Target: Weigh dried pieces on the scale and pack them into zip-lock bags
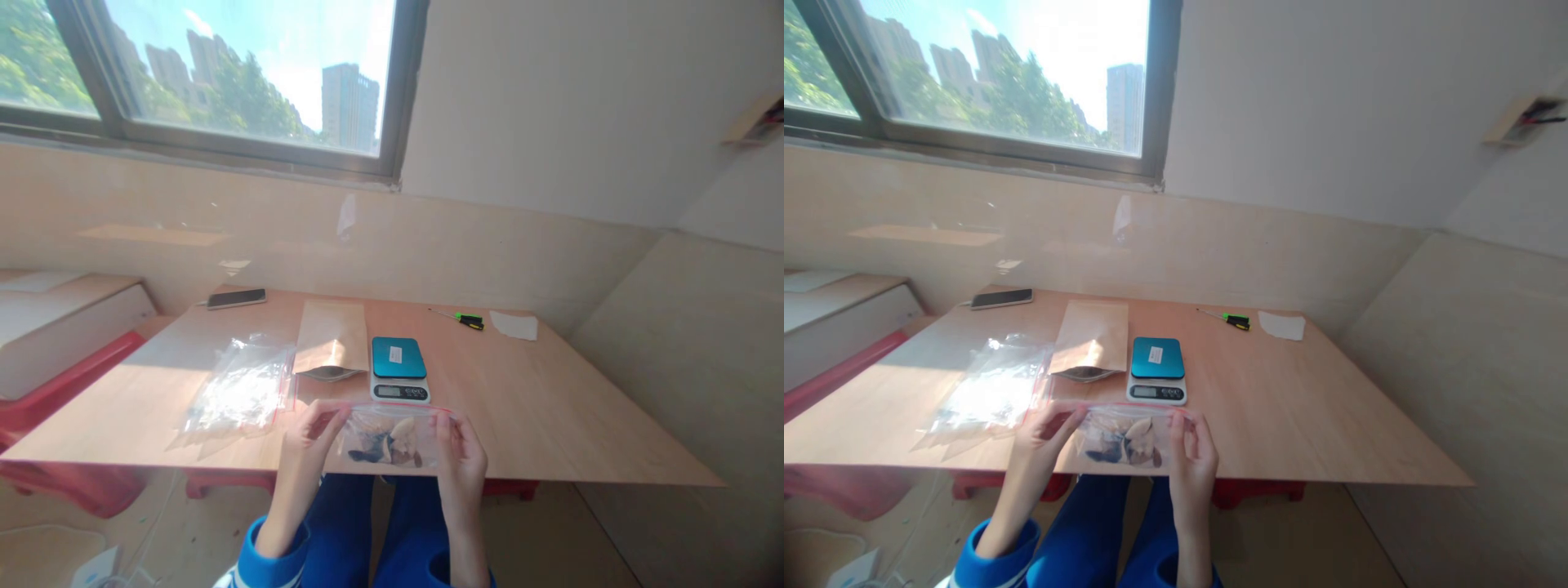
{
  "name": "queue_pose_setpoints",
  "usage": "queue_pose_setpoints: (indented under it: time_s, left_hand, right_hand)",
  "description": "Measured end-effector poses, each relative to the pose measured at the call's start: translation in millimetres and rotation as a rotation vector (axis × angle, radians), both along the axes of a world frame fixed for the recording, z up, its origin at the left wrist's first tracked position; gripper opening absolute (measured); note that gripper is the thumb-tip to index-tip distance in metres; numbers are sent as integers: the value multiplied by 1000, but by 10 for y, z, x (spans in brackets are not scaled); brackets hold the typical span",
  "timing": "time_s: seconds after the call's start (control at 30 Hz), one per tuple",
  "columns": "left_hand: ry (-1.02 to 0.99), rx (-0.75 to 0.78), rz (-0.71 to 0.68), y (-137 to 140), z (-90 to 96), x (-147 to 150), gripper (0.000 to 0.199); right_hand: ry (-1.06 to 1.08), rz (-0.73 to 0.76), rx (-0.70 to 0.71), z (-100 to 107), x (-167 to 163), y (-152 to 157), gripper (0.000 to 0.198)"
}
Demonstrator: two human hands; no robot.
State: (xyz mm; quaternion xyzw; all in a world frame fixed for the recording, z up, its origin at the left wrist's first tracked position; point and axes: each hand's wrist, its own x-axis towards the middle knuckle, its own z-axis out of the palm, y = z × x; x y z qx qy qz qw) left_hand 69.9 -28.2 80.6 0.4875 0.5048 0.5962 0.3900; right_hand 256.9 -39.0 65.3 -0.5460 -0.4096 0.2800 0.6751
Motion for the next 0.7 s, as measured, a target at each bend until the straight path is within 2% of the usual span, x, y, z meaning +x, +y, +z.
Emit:
queue_pose_setpoints:
  time_s: [0.43, 0.7]
  left_hand:
    - [140, 28, 57, -42, -26, 44, 24]
    - [-55, -1, -44, -61, 1, 116, 30]
  right_hand:
    - [-73, -41, 25, -13, -24, -20, 33]
    - [-35, 154, 40, 108, -78, -13, 34]
